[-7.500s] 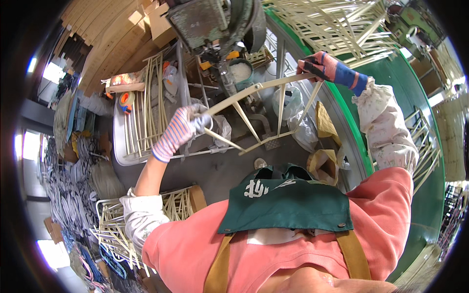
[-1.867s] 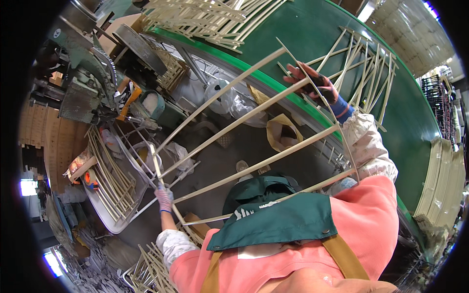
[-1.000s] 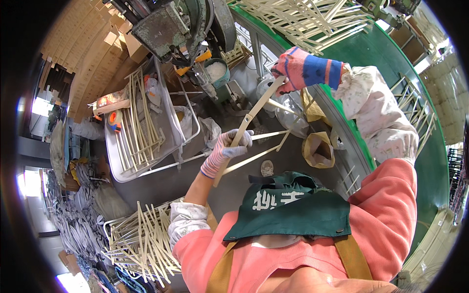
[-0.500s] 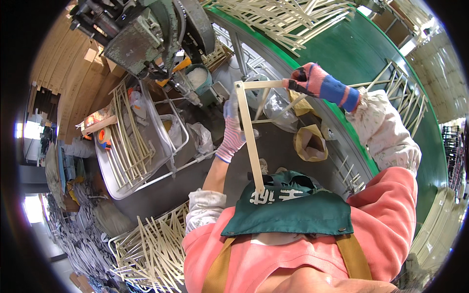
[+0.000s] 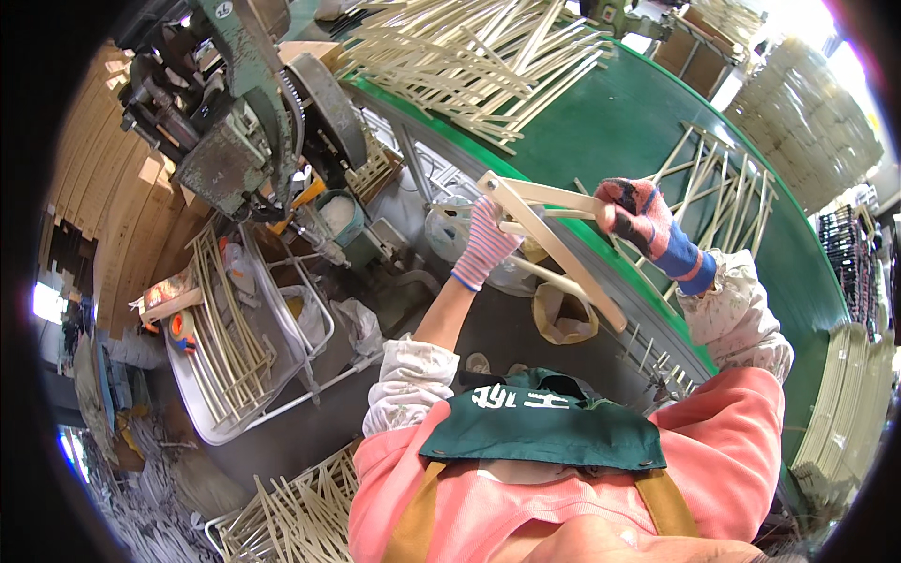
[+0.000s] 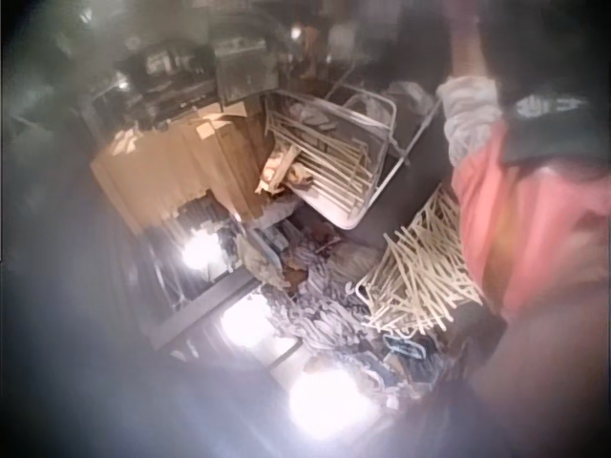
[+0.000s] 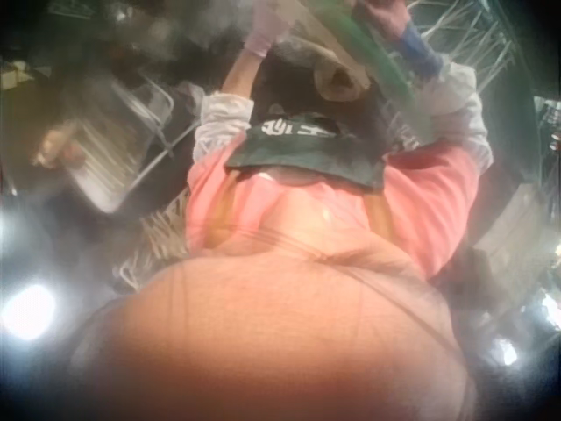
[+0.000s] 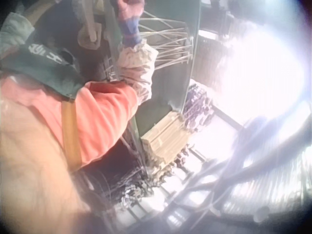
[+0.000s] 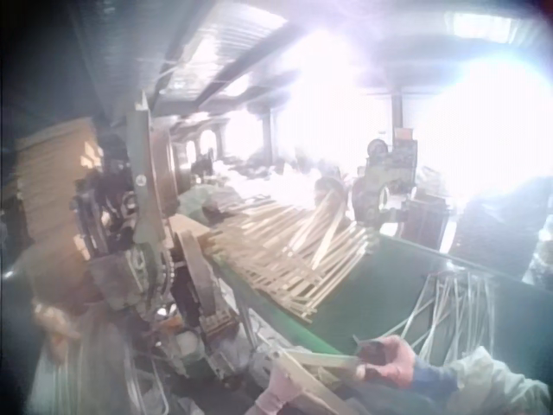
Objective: The person repeatedly picks up thin wooden sticks, inserts them into a press machine to form rectangular frames, and places the finished frames onto a green conveyor belt. The process is continuous and repetitive throughout the clip.
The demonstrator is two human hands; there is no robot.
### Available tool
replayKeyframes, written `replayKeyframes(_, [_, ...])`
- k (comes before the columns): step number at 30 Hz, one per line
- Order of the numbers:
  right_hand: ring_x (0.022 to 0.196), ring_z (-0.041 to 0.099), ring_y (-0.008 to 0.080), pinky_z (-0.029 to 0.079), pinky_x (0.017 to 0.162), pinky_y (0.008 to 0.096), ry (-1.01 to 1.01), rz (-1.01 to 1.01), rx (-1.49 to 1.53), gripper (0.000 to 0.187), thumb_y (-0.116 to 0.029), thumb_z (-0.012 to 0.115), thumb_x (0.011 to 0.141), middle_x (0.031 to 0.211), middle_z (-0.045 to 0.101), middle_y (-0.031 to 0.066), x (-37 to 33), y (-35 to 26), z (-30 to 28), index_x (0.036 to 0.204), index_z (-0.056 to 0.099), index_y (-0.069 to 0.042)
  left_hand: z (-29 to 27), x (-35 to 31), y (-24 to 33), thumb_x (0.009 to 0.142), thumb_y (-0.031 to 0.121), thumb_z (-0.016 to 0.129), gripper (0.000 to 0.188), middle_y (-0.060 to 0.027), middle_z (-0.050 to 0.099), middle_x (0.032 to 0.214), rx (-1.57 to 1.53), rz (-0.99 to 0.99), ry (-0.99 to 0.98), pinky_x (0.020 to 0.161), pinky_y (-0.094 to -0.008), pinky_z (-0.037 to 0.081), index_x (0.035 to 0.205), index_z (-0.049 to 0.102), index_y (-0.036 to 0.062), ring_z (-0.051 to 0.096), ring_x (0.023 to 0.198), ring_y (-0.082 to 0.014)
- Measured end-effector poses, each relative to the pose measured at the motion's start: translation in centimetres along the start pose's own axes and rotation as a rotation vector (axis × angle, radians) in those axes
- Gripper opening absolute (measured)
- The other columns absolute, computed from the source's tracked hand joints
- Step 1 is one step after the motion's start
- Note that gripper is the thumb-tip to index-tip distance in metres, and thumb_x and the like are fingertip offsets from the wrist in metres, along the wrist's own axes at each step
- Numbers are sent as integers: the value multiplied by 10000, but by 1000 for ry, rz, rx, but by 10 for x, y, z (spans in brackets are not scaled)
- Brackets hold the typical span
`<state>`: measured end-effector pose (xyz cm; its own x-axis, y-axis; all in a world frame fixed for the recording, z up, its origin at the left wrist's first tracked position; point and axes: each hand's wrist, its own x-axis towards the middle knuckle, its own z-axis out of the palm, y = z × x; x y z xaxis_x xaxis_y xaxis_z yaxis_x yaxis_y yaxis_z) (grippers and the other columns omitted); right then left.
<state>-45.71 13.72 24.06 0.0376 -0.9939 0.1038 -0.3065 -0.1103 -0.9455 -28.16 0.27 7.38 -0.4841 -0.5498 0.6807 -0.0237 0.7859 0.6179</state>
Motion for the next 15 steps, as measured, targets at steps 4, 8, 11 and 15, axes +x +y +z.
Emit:
replayKeyframes(4, [781,570,265,465,698,347,120,-459,-770,728,-406,807,612,919,552,139,-37,-32,-15,1129,523,21,26,38,22,669,189,670,151,-80,607,684,228,63,165,647,-377,468,783,624,101,599,660,-288])
replayKeyframes(8, [775,593,323,487,697,374,414,-336,-932,623,-208,742,646,965,581,145,-79,-23,-31,1188,515,-2,39,67,71,596,239,681,131,-36,552,573,170,181,252,577,-381,442,655,603,151,556,546,-257])
replayKeyframes(11, [646,608,303,494,623,340,606,-313,-918,505,-155,721,661,872,619,121,-131,7,-51,1112,558,2,55,76,110,606,272,671,161,-14,574,615,241,348,47,580,-391,424,722,624,171,575,585,-231])
replayKeyframes(15, [931,617,249,480,821,327,630,-178,-636,614,-279,728,725,1071,611,139,-187,37,-62,1212,495,12,104,83,154,697,202,583,87,-28,600,604,570,464,-511,573,-384,437,729,640,144,605,569,-206])
